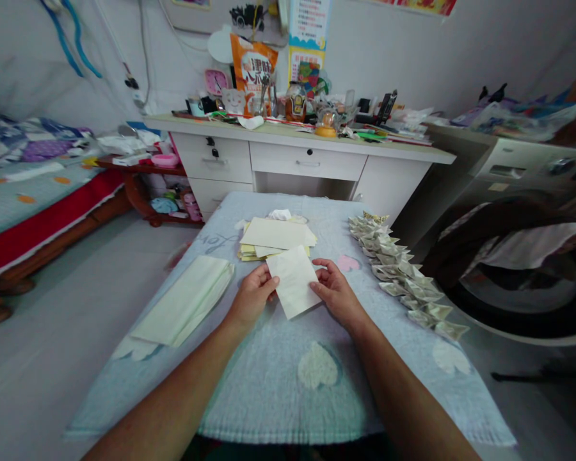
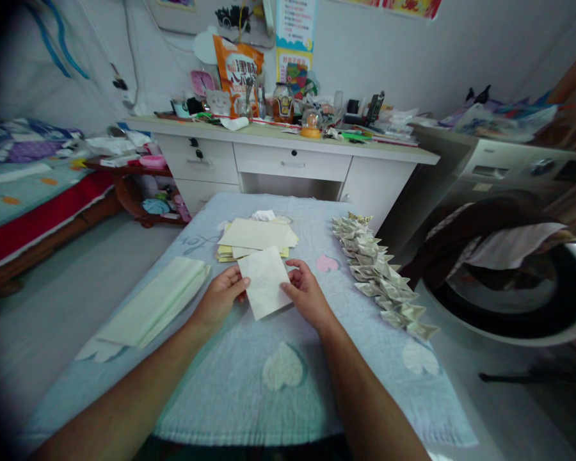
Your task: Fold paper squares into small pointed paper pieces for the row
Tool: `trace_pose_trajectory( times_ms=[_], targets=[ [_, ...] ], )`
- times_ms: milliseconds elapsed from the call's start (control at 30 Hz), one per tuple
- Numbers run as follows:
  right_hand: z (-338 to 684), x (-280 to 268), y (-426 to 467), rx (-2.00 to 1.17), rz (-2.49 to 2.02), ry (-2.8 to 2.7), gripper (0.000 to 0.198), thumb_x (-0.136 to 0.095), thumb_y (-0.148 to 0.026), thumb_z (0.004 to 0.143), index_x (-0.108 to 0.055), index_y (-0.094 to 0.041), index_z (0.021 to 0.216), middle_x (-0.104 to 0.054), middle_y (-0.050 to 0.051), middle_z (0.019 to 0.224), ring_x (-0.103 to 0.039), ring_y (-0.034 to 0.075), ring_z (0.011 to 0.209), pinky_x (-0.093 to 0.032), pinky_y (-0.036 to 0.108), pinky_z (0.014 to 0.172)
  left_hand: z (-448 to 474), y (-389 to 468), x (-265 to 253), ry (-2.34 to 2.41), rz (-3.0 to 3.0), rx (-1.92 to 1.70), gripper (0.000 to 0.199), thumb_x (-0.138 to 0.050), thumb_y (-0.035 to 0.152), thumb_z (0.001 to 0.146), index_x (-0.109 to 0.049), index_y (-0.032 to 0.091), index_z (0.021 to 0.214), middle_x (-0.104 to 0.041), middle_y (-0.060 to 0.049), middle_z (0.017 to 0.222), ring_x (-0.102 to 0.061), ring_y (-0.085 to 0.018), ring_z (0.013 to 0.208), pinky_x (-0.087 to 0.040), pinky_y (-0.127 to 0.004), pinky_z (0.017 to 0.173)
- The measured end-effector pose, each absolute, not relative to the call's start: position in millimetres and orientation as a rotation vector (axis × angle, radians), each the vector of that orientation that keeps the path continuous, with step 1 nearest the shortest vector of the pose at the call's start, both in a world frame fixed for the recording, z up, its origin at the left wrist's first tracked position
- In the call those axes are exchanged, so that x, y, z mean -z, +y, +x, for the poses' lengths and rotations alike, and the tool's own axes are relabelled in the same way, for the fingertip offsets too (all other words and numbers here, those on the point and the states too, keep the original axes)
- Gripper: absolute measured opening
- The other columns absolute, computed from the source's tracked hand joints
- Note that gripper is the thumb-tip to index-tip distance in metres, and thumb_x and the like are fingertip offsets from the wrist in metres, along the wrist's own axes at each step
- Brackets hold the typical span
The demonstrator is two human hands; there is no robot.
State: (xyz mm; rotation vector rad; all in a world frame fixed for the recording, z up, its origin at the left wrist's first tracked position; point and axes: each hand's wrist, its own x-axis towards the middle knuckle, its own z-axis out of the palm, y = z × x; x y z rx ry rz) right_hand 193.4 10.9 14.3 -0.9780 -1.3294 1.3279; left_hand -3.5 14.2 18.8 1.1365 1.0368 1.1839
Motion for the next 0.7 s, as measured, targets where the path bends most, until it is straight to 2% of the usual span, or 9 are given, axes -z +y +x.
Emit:
trace_pose_trajectory(
  times_ms=[233, 300, 433, 567, 700],
  targets=[
    [191.4, -13.2, 6.5, -1.273, -0.973, -1.42, 0.062, -0.062, -0.027, 0.077, -0.035, -0.031, 0.132, -0.056, -0.003, 0.084, -0.053, 0.014, 0.072, -0.042, 0.023, 0.063, -4.4, 14.5, -18.0, 1.052, 1.072, -1.219, 0.056, -0.069, 0.034, 0.07, -0.047, 0.02, 0.12, -0.064, 0.002, 0.072, -0.049, -0.009, 0.052, -0.034, -0.02, 0.048],
    [191.2, -12.9, 5.8, -1.266, -0.966, -1.44, 0.054, -0.06, -0.026, 0.077, -0.041, -0.03, 0.128, -0.057, -0.001, 0.091, -0.055, 0.014, 0.078, -0.043, 0.024, 0.066, -4.5, 14.5, -17.4, 1.035, 1.079, -1.181, 0.057, -0.07, 0.035, 0.069, -0.048, 0.019, 0.118, -0.064, 0.001, 0.07, -0.049, -0.009, 0.051, -0.034, -0.02, 0.049],
    [192.0, -13.2, 5.0, -1.227, -1.013, -1.531, 0.026, -0.055, -0.024, 0.08, -0.058, -0.023, 0.105, -0.06, 0.002, 0.099, -0.056, 0.016, 0.088, -0.044, 0.026, 0.074, -4.3, 13.4, -18.5, 1.009, 1.087, -1.131, 0.056, -0.072, 0.033, 0.068, -0.049, 0.018, 0.116, -0.065, 0.0, 0.071, -0.051, -0.01, 0.054, -0.034, -0.02, 0.05],
    [192.0, -14.5, 4.6, -1.167, -1.054, -1.535, 0.025, -0.054, -0.023, 0.079, -0.06, -0.022, 0.103, -0.061, 0.002, 0.099, -0.056, 0.017, 0.089, -0.044, 0.027, 0.077, -5.7, 12.6, -19.6, 0.952, 1.084, -1.121, 0.053, -0.069, 0.029, 0.071, -0.049, 0.016, 0.118, -0.066, -0.002, 0.078, -0.053, -0.011, 0.059, -0.037, -0.021, 0.052],
    [189.5, -15.6, 4.0, -1.222, -1.02, -1.494, 0.028, -0.055, -0.022, 0.078, -0.057, -0.023, 0.106, -0.061, 0.002, 0.099, -0.056, 0.016, 0.087, -0.044, 0.026, 0.074, -8.6, 13.4, -18.3, 0.938, 1.096, -1.129, 0.052, -0.069, 0.027, 0.072, -0.05, 0.016, 0.119, -0.066, -0.002, 0.076, -0.055, -0.012, 0.061, -0.038, -0.021, 0.055]
  ],
)
